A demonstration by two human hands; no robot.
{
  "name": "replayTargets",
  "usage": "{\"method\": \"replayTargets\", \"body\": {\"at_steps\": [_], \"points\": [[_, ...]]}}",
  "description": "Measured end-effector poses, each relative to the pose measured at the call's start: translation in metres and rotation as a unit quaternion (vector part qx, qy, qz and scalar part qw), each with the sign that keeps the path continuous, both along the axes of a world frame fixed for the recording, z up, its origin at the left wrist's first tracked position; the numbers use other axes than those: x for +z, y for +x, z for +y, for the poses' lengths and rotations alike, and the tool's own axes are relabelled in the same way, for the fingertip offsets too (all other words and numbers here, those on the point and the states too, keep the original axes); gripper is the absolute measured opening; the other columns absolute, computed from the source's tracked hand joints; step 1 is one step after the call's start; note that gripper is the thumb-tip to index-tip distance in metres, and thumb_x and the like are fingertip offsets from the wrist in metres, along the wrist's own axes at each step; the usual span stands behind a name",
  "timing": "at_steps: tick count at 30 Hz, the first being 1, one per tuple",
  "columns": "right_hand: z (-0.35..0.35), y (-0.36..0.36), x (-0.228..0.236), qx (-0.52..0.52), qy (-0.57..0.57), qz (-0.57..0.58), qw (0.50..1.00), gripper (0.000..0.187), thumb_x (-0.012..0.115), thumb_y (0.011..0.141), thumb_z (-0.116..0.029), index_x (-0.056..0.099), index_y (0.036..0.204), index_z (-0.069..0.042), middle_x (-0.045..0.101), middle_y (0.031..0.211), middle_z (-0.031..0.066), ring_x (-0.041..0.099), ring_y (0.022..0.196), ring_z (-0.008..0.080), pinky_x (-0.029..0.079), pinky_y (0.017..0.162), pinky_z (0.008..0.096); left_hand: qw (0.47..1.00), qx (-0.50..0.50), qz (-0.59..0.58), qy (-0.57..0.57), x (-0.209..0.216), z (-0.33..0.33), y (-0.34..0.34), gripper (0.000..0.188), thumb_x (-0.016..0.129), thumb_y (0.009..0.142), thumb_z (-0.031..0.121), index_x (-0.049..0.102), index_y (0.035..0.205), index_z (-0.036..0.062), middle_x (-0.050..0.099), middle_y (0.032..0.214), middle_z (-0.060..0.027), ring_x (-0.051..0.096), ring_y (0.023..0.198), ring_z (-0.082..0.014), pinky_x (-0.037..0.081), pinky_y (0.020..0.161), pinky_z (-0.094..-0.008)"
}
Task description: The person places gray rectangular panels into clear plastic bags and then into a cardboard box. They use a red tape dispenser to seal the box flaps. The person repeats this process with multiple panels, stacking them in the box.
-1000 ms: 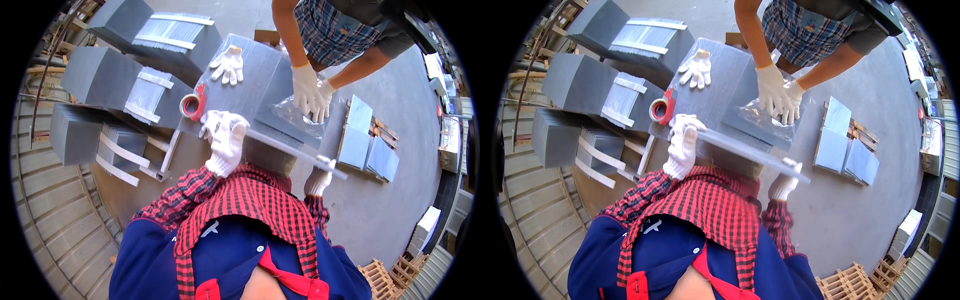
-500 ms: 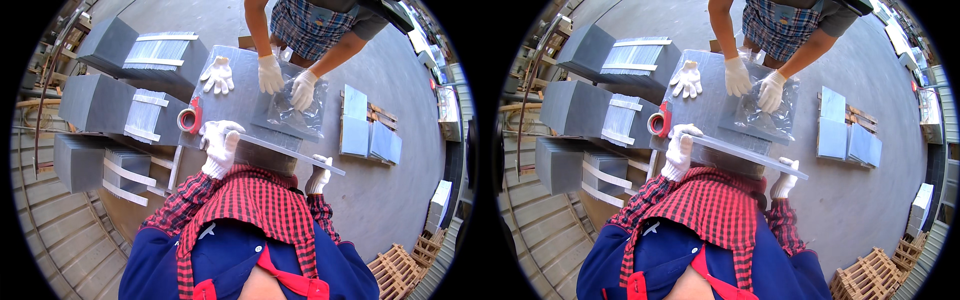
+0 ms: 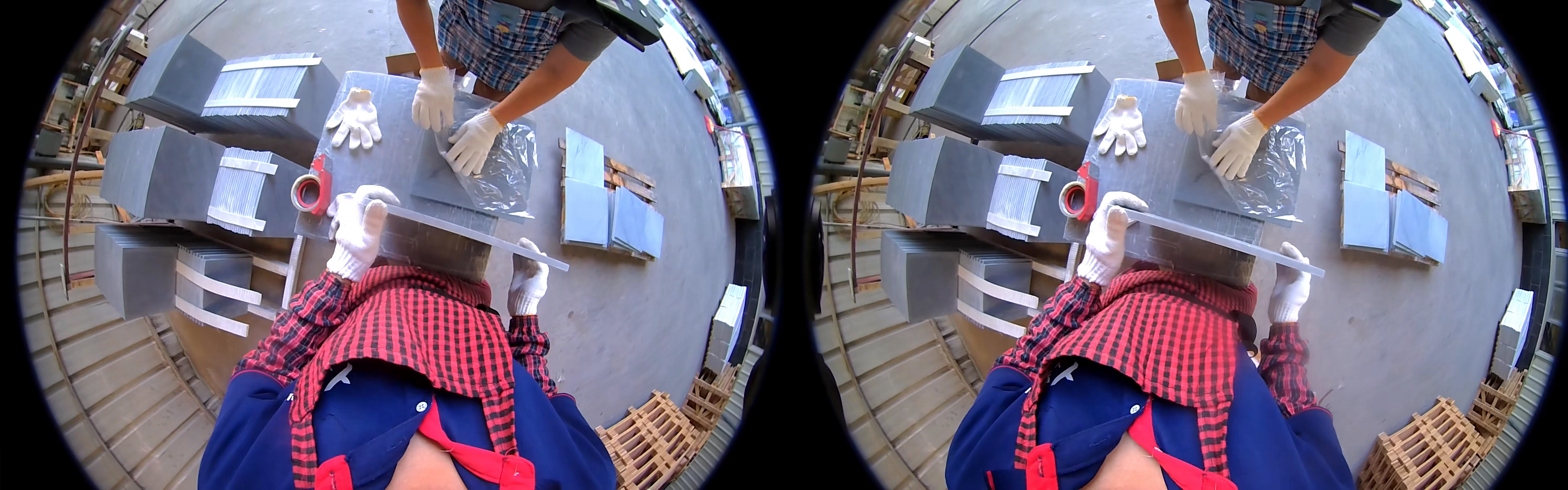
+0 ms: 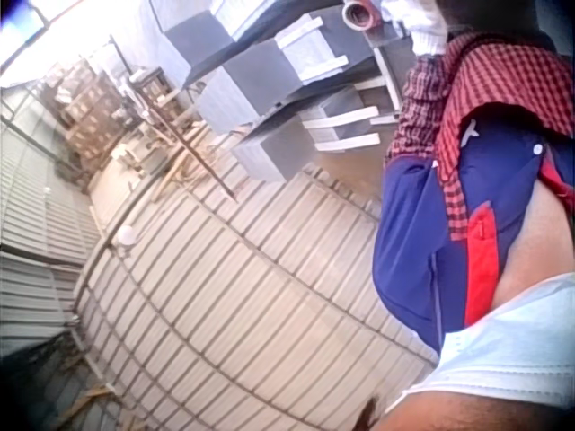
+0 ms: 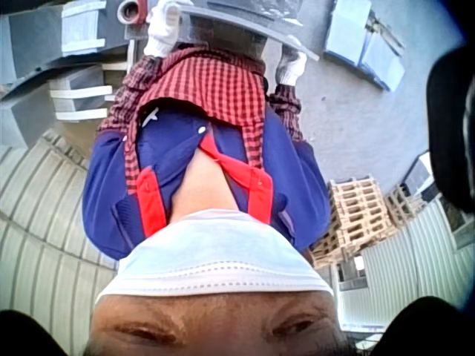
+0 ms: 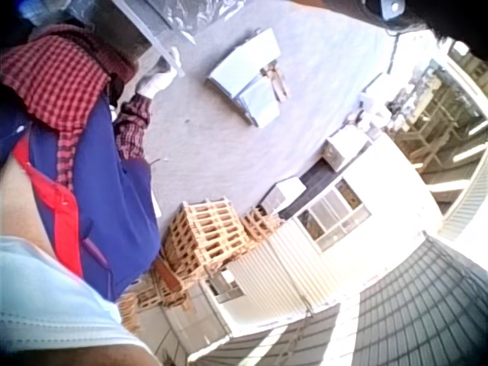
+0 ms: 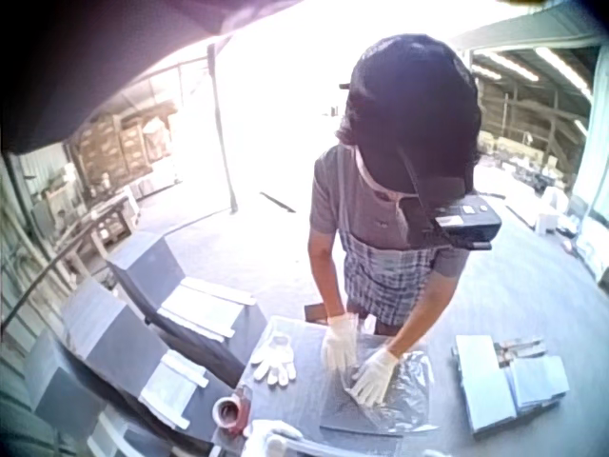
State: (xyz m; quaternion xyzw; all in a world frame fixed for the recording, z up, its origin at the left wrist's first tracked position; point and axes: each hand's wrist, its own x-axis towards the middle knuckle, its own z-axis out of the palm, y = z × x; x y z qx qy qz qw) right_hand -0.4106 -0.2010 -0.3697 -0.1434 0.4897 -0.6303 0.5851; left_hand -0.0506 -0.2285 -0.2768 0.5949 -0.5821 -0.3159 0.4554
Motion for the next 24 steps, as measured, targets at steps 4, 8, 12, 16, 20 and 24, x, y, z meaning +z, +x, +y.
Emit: {"method": "replayTargets", "body": {"at_steps": [4, 8, 12, 16, 20, 24], "points": [[0.007, 0.001, 0.017, 0.068, 0.058, 0.138, 0.986, 0.063, 0.051, 0.088, -0.002, 0.042, 0.15, -0.001, 0.046, 0.152, 0.0135, 0.043, 0.142, 0.029, 0.033, 0.116, 0.0376, 0.999, 0.038, 0.003, -0.003, 0.003, -0.003, -0.008, 0.056, 0.036, 0.103, 0.062, 0.07, 0.102, 0.0176, 0.064, 0.089, -0.0015, 0.054, 0.092, -0.0204, 0.038, 0.09, -0.0351], [-0.002, 0.0, 0.012, 0.173, 0.076, 0.251, 0.949, 0.061, 0.052, 0.089, 0.004, 0.045, 0.15, -0.005, 0.046, 0.152, 0.0122, 0.046, 0.137, 0.0223, 0.044, 0.105, 0.0319, 0.999, 0.028, 0.038, 0.003, 0.002, -0.002, -0.007, 0.062, 0.036, 0.101, 0.065, 0.07, 0.107, 0.0141, 0.066, 0.094, -0.0028, 0.054, 0.095, -0.0188, 0.04, 0.091, -0.0341], [-0.028, 0.006, 0.002, 0.212, 0.087, 0.266, 0.936, 0.047, 0.06, 0.087, 0.006, 0.061, 0.133, -0.004, 0.06, 0.137, 0.0091, 0.057, 0.122, 0.02, 0.048, 0.1, 0.0312, 0.998, 0.022, 0.056, 0.0, -0.005, 0.0, -0.003, 0.066, 0.042, 0.097, 0.068, 0.07, 0.112, 0.011, 0.065, 0.098, -0.0044, 0.053, 0.101, -0.0192, 0.04, 0.093, -0.0322], [-0.034, -0.009, -0.042, 0.24, -0.001, 0.295, 0.925, 0.029, 0.065, 0.087, 0.009, 0.073, 0.112, -0.005, 0.07, 0.121, 0.0067, 0.065, 0.106, 0.0166, 0.054, 0.089, 0.0281, 0.999, 0.014, 0.038, -0.004, -0.017, -0.002, -0.004, 0.047, 0.07, 0.086, 0.052, 0.07, 0.114, 0.0138, 0.063, 0.104, -0.0057, 0.052, 0.107, -0.023, 0.041, 0.096, -0.0334], [-0.034, -0.014, -0.049, 0.257, -0.026, 0.306, 0.916, 0.025, 0.065, 0.087, 0.01, 0.074, 0.105, -0.005, 0.071, 0.117, 0.0064, 0.065, 0.103, 0.0157, 0.055, 0.089, 0.0285, 0.991, -0.009, -0.128, 0.044, -0.033, -0.002, 0.002, 0.044, 0.08, 0.077, 0.014, 0.066, 0.119, 0.0118, 0.059, 0.113, -0.0085, 0.052, 0.116, -0.0257, 0.043, 0.101, -0.0371], [-0.035, -0.012, -0.04, 0.267, -0.04, 0.337, 0.902, 0.024, 0.065, 0.085, 0.011, 0.073, 0.104, -0.003, 0.072, 0.114, 0.0084, 0.066, 0.102, 0.0158, 0.055, 0.09, 0.0303, 0.988, -0.025, -0.148, 0.043, -0.051, -0.006, 0.006, 0.037, 0.081, 0.077, 0.006, 0.067, 0.111, 0.0096, 0.062, 0.115, -0.0075, 0.049, 0.121, -0.0298, 0.04, 0.105, -0.0405]]}}
